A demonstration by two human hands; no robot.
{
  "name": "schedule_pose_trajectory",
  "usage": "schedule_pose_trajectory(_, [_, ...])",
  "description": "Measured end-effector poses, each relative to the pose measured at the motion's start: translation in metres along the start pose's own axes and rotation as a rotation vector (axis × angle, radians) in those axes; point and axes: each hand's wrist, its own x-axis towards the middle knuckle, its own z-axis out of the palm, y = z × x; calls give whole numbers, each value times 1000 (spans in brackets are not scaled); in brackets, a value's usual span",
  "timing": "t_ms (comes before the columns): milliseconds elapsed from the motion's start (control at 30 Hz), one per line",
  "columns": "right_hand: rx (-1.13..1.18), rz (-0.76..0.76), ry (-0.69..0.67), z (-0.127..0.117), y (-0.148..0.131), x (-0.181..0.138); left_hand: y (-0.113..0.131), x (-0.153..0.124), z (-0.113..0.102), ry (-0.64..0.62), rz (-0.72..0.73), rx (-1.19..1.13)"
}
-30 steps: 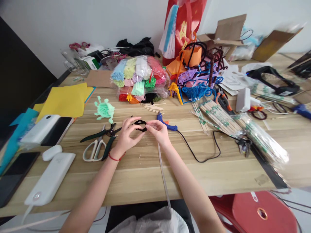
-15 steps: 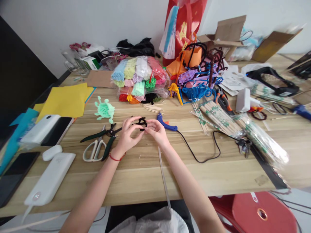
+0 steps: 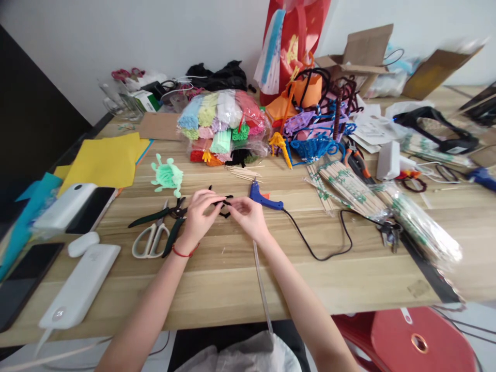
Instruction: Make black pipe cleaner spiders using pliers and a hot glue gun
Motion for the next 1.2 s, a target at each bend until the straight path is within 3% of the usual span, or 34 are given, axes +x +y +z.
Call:
schedule_pose_trajectory(167, [-291,-150,49,-2,-5,-5,-1,0,0,1,16,35])
schedule_pose_trajectory(367, [-394,-205,99,-1,-4,-8,-1,-2,0,49,19,68])
schedule_pose_trajectory(1200, [-178,-6,117,5,-2,-7,-1,-2,-3,42,36,133])
